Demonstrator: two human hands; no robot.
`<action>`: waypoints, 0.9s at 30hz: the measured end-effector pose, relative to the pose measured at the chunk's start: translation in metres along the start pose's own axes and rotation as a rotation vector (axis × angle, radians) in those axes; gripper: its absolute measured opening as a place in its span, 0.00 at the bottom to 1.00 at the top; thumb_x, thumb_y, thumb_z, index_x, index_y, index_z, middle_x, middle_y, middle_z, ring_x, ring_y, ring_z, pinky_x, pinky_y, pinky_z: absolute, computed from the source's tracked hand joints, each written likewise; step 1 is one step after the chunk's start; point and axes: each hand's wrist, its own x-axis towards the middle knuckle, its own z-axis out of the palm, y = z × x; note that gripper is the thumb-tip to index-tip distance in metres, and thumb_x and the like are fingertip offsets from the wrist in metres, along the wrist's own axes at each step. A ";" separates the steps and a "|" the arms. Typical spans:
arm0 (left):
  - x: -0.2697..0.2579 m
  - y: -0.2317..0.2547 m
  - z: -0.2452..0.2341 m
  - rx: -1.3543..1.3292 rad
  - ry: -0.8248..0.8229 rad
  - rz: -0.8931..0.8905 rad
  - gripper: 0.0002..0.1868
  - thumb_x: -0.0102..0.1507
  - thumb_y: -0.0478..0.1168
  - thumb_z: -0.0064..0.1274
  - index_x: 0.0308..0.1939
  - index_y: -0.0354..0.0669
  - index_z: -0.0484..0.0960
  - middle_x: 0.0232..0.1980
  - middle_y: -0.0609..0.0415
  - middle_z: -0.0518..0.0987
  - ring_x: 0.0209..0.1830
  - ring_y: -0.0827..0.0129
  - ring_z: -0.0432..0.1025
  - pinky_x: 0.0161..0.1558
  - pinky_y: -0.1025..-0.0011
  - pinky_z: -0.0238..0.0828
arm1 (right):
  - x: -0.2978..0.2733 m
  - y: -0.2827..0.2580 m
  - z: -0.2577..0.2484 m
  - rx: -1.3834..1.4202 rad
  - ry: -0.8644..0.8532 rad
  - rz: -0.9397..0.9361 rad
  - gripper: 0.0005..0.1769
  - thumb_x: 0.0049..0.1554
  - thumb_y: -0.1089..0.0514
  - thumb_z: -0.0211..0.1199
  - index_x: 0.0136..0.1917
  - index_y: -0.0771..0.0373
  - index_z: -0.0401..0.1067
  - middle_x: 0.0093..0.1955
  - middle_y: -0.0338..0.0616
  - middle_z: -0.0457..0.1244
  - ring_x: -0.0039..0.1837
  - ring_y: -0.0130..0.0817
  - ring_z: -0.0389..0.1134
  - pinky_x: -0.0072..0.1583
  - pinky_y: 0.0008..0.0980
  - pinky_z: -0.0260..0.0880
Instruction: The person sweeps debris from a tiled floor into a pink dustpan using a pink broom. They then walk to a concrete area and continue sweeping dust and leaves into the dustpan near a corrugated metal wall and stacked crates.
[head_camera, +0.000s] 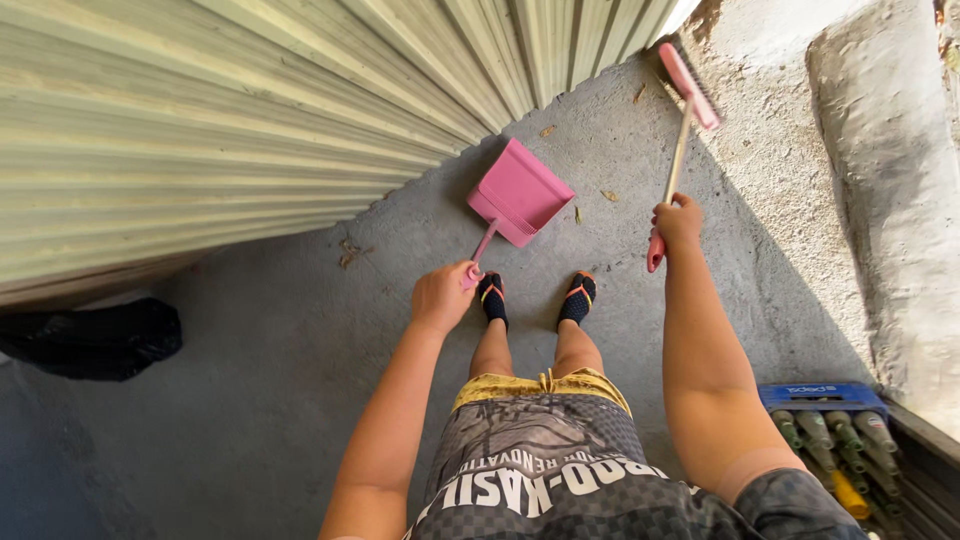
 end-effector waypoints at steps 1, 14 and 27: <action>0.001 0.001 0.003 -0.005 0.006 -0.011 0.10 0.60 0.44 0.60 0.44 0.50 0.85 0.38 0.48 0.84 0.38 0.49 0.78 0.38 0.54 0.74 | 0.000 0.000 -0.002 -0.034 -0.033 -0.039 0.30 0.54 0.64 0.61 0.71 0.66 0.67 0.40 0.52 0.68 0.36 0.35 0.70 0.37 0.38 0.71; 0.019 -0.015 0.011 0.019 -0.028 -0.147 0.09 0.59 0.42 0.59 0.43 0.53 0.85 0.38 0.50 0.85 0.40 0.50 0.79 0.41 0.55 0.74 | -0.112 -0.011 -0.089 -0.011 -0.140 0.119 0.31 0.56 0.66 0.58 0.74 0.63 0.66 0.36 0.48 0.64 0.32 0.35 0.65 0.33 0.38 0.67; 0.013 -0.039 0.005 0.038 -0.002 -0.104 0.07 0.59 0.43 0.60 0.41 0.53 0.85 0.37 0.51 0.84 0.37 0.51 0.78 0.38 0.56 0.73 | -0.117 0.051 -0.006 -0.108 -0.444 0.111 0.35 0.53 0.64 0.62 0.74 0.63 0.65 0.34 0.47 0.64 0.31 0.35 0.64 0.32 0.39 0.66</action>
